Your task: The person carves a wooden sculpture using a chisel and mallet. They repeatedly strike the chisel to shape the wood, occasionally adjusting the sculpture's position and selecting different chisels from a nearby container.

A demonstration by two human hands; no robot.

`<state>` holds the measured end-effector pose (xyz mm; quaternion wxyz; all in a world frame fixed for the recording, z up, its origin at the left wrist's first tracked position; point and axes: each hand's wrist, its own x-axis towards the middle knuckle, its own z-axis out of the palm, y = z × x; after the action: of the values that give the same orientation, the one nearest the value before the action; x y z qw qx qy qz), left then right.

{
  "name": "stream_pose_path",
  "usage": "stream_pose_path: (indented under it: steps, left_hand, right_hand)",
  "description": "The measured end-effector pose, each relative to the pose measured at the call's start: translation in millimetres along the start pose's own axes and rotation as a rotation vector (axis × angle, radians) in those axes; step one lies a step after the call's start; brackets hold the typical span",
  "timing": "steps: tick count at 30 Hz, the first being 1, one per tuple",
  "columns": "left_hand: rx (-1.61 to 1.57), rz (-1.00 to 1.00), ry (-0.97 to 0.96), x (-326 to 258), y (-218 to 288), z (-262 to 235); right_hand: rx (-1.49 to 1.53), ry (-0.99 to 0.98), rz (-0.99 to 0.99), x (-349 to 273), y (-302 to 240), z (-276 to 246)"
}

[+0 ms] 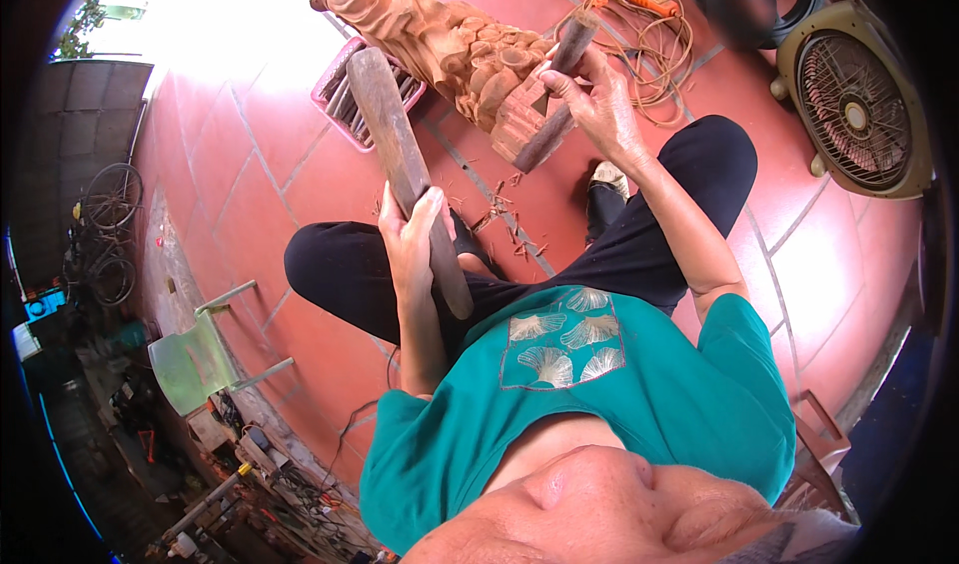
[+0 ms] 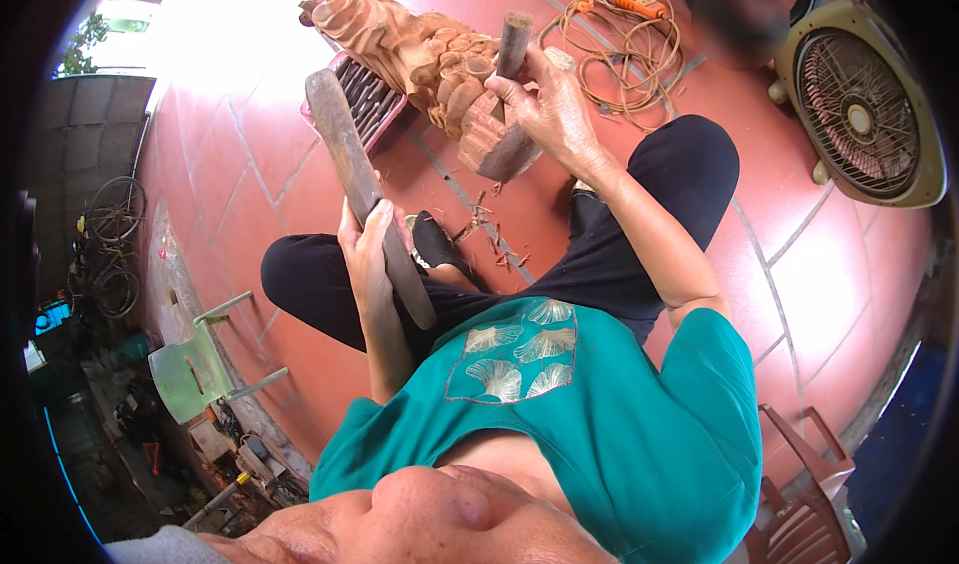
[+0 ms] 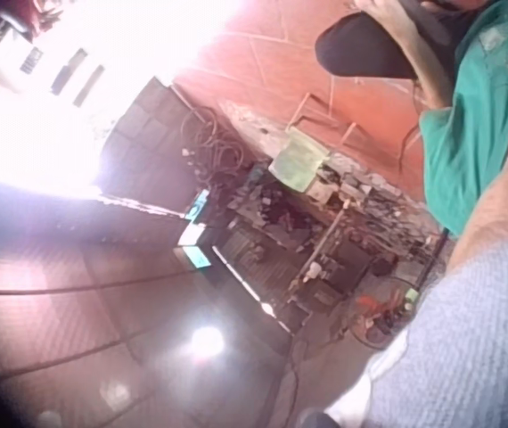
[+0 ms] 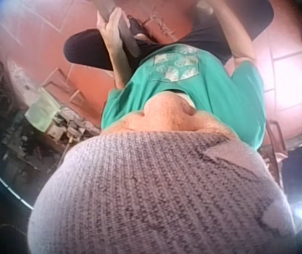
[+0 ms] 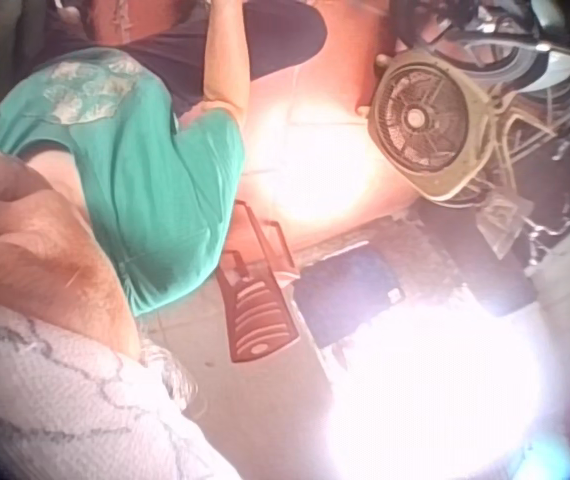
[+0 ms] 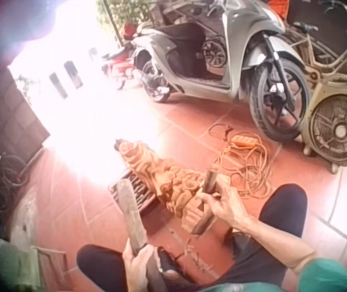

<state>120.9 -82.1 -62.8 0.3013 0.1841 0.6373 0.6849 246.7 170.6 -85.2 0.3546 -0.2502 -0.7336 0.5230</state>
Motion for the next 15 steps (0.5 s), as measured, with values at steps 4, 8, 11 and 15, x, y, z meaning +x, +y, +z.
stream_pose_path:
  steps: [4, 8, 11, 15]
  left_hand:
    - [-0.102, -0.055, -0.006, 6, -13, 6]
    - [-0.076, -0.109, -0.012, 5, -20, 3]
    - [-0.072, -0.126, 0.023, 4, -23, 4]
    - [-0.070, -0.122, 0.013, 5, -24, 4]
  right_hand:
    - [0.001, -0.009, 0.002, -4, 4, 5]
    - [-0.012, -0.076, 0.063, -6, 4, 5]
    - [-0.021, -0.079, 0.053, -7, 5, 7]
    - [-0.008, -0.026, 0.000, -6, 10, 8]
